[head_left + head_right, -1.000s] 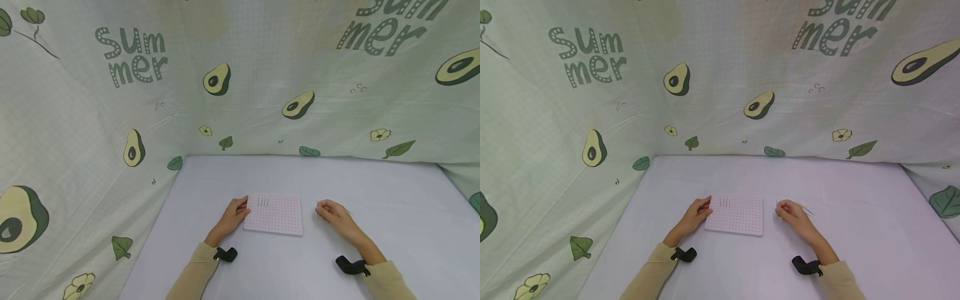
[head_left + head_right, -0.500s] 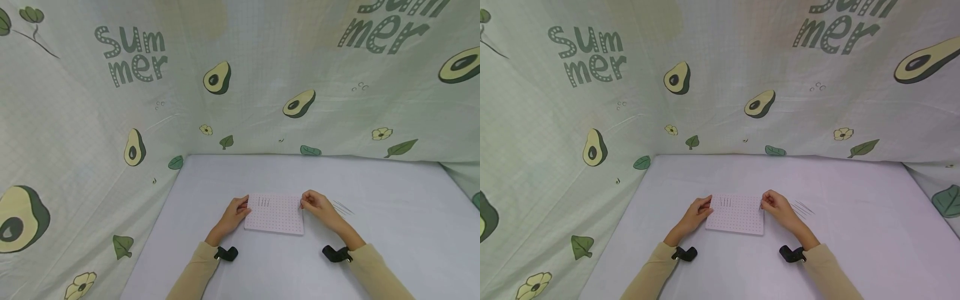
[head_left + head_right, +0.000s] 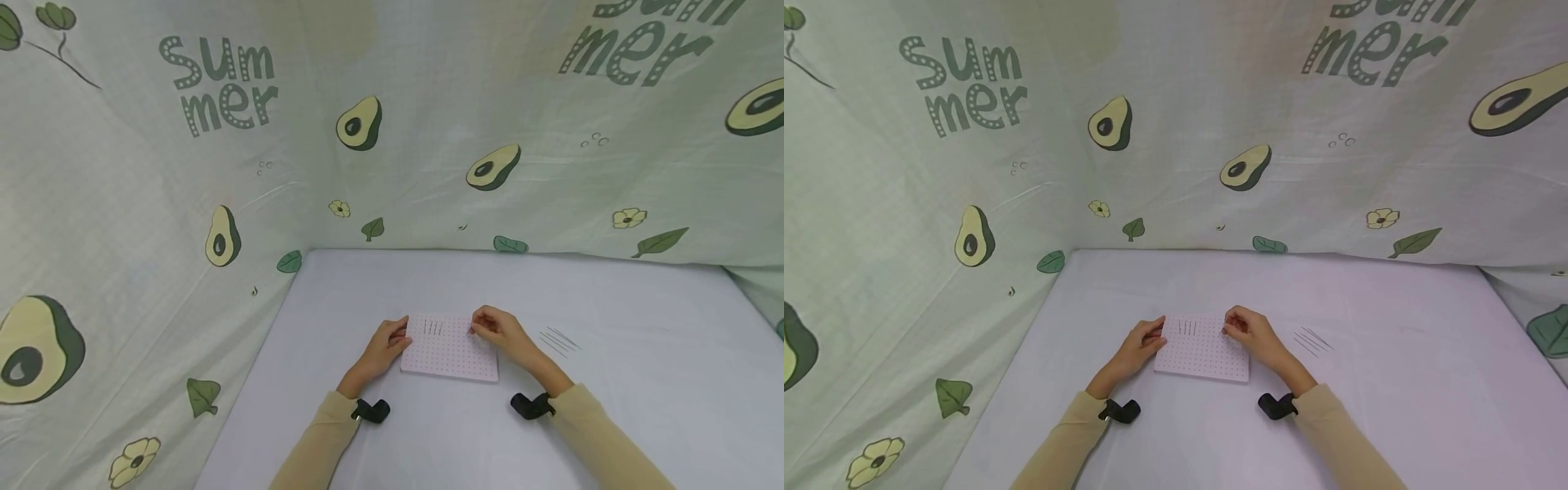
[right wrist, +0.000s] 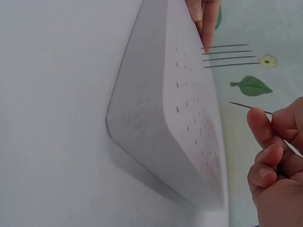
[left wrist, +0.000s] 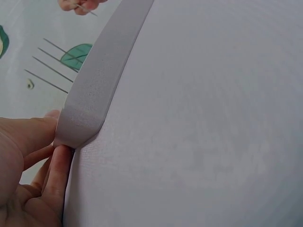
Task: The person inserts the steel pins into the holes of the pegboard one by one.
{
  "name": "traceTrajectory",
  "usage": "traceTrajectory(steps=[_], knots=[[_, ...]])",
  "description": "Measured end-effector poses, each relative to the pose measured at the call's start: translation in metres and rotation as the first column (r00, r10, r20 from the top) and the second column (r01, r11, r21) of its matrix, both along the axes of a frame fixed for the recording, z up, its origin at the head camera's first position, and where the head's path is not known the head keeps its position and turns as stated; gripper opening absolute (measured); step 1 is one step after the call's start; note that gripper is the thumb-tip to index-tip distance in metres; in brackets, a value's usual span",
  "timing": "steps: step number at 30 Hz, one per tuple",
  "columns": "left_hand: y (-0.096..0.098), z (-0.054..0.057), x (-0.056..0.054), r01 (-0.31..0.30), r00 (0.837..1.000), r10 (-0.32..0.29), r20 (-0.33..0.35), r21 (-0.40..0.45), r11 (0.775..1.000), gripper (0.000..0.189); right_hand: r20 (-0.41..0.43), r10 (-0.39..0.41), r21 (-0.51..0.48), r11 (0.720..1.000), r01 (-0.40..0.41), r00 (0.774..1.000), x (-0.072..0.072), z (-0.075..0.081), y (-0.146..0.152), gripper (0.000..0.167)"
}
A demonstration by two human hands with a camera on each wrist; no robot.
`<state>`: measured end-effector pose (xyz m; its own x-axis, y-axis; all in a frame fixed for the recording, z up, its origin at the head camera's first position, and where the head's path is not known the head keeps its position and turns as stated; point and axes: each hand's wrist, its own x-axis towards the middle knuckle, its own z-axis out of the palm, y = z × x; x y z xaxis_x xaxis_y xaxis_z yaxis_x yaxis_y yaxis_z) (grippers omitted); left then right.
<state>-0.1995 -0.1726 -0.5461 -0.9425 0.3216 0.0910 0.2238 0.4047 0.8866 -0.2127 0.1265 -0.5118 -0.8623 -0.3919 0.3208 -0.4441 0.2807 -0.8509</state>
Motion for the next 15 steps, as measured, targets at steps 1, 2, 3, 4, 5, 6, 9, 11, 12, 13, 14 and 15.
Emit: traceTrajectory(steps=[1,2,3,4,5,6,9,11,12,13,14,15], knots=[[0.000,0.000,0.000,-0.001,1.000,0.001,0.004,-0.001,1.000,0.054,-0.006,-0.003,0.011,1.000,0.003,1.000,-0.001,0.000,-0.002,0.005],[0.000,0.001,0.000,-0.002,1.000,0.002,0.008,-0.006,1.000,0.055,-0.010,-0.007,0.020,1.000,0.007,1.000,-0.001,0.000,-0.004,0.006],[0.000,0.001,-0.001,0.000,1.000,0.001,0.007,-0.007,1.000,0.055,-0.018,-0.011,0.031,0.999,0.011,1.000,-0.002,-0.001,-0.007,0.005],[0.000,0.001,-0.001,0.001,1.000,-0.001,0.005,-0.004,1.000,0.055,-0.019,-0.015,0.041,0.999,0.016,1.000,-0.003,-0.001,-0.009,0.005],[0.000,0.001,-0.001,0.001,1.000,-0.001,0.006,-0.002,1.000,0.055,-0.020,-0.018,0.049,0.999,0.019,1.000,-0.003,-0.002,-0.011,0.006],[0.000,0.001,-0.001,-0.001,1.000,0.001,0.008,0.000,1.000,0.055,-0.019,-0.019,0.054,0.998,0.020,1.000,-0.004,-0.002,-0.013,0.006],[0.002,0.005,0.001,-0.003,1.000,0.003,0.000,0.013,1.000,0.053,-0.011,-0.013,0.067,0.998,0.014,1.000,-0.006,-0.004,-0.018,0.006],[0.005,0.018,0.007,-0.001,1.000,0.001,0.001,0.010,1.000,0.052,0.003,-0.010,0.073,0.997,0.010,1.000,-0.007,-0.005,-0.020,0.004],[0.006,0.024,0.009,0.001,1.000,-0.001,-0.001,0.009,1.000,0.052,0.004,-0.008,0.074,0.997,0.008,1.000,-0.008,-0.005,-0.021,0.004],[0.007,0.029,0.012,0.004,1.000,-0.004,-0.004,0.009,1.000,0.051,0.000,-0.006,0.075,0.997,0.006,1.000,-0.008,-0.005,-0.022,0.004],[0.008,0.035,0.014,0.006,1.000,-0.006,-0.003,0.007,1.000,0.050,-0.004,-0.004,0.078,0.997,0.005,1.000,-0.008,-0.005,-0.023,0.004],[0.009,0.041,0.017,0.008,1.000,-0.008,-0.003,0.003,1.000,0.050,-0.007,-0.006,0.083,0.997,0.006,1.000,-0.008,-0.005,-0.024,0.004]])
